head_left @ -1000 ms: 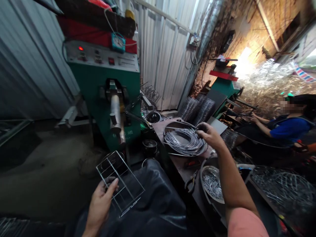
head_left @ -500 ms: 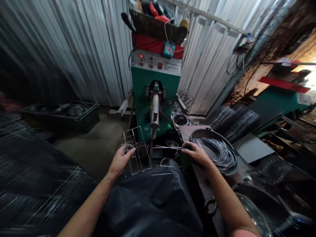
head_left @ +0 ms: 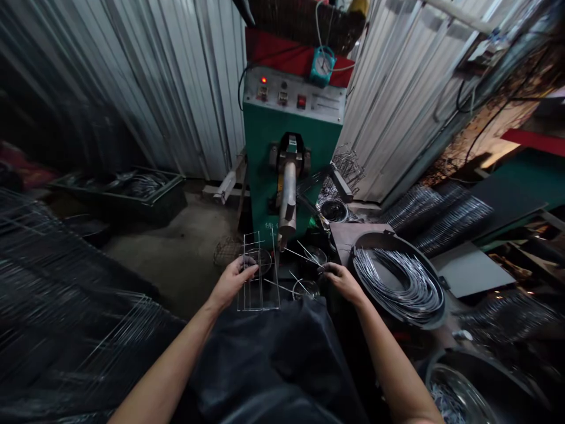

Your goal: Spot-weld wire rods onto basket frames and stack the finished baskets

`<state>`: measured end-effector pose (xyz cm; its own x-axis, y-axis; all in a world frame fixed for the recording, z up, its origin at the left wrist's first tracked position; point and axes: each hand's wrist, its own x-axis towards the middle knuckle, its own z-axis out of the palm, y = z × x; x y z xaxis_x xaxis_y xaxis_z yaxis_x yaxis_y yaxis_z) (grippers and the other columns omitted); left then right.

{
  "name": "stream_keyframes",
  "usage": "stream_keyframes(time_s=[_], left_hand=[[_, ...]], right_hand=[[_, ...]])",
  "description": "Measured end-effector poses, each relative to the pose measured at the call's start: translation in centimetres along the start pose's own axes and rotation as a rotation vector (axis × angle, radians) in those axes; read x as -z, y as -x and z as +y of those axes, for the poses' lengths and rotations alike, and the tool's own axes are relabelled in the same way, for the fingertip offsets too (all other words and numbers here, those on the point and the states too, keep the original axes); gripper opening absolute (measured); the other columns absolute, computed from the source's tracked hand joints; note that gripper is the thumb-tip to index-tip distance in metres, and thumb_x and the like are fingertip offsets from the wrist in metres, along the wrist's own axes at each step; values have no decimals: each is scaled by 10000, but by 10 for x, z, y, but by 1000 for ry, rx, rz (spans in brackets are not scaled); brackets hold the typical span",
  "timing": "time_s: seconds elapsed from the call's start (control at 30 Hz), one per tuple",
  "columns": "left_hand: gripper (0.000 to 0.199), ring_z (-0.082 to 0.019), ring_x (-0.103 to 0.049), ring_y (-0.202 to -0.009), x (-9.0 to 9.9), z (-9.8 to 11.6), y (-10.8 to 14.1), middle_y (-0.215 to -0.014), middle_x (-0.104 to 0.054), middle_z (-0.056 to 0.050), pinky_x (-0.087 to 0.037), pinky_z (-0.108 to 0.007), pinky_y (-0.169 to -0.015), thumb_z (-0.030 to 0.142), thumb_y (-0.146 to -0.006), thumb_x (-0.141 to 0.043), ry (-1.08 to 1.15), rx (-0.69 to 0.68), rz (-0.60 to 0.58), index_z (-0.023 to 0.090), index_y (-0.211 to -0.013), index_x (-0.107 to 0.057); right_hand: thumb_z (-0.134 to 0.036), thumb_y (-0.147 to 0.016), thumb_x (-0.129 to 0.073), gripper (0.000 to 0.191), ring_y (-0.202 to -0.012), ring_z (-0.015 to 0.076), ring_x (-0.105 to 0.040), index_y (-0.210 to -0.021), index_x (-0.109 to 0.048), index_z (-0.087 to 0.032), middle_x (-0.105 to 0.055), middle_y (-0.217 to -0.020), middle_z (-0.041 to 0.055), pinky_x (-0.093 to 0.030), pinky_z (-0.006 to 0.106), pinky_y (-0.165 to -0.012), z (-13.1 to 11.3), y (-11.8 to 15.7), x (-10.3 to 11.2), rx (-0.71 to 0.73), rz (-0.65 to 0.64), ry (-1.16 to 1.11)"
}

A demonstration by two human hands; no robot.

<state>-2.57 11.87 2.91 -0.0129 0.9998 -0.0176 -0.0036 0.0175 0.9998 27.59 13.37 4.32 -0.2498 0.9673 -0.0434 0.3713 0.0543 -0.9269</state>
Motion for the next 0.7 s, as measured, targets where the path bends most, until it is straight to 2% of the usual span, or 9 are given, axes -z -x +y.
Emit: stream_keyframes(time_s=[0.1, 0.17, 0.33, 0.5, 0.7], left_hand=[[262, -102, -462, -584, -1, -3, -3, -630, -521, 33, -379, -231, -566, 383, -658, -646, 28, 6, -5, 164, -771, -556], [271, -99, -464, -584, -1, -4, -4, -651, -528, 31, -379, -232, -566, 383, -655, -653, 50, 17, 0, 163, -779, -556], [269, -96, -464, -580, 2, -8, -7, -650, -529, 31, -370, -230, -565, 376, -651, -663, 71, 39, -8, 161, -777, -561], [247, -94, -450, -562, 3, -9, -8, -622, -514, 41, -356, -224, -547, 376, -662, -658, 63, 47, -46, 168, -753, -560], [223, -89, -428, -551, -4, -8, -13, -589, -488, 49, -337, -222, -542, 367, -686, -642, 52, 59, -127, 175, -716, -533]], right_hand=[[-447, -698, -610, 341, -736, 174, -578, -863, -663, -153, -645, -775, 29, -446, 294, -701, 2, -1, -4, -95, -20, -56], [-483, -723, -585, 375, -739, 177, -583, -877, -673, -153, -650, -782, 33, -449, 294, -699, 1, -2, -5, -98, -11, -44], [-482, -774, -537, 352, -879, 203, -592, -877, -689, -182, -666, -890, 43, -440, 310, -810, 9, -8, 0, 57, 34, 58], [-458, -790, -539, 319, -889, 210, -595, -888, -687, -193, -667, -893, 53, -438, 333, -827, 25, -13, 4, 102, 50, 146], [-400, -839, -509, 279, -892, 187, -570, -956, -671, -205, -628, -914, 54, -426, 318, -827, 26, -23, -3, 227, 69, 175]])
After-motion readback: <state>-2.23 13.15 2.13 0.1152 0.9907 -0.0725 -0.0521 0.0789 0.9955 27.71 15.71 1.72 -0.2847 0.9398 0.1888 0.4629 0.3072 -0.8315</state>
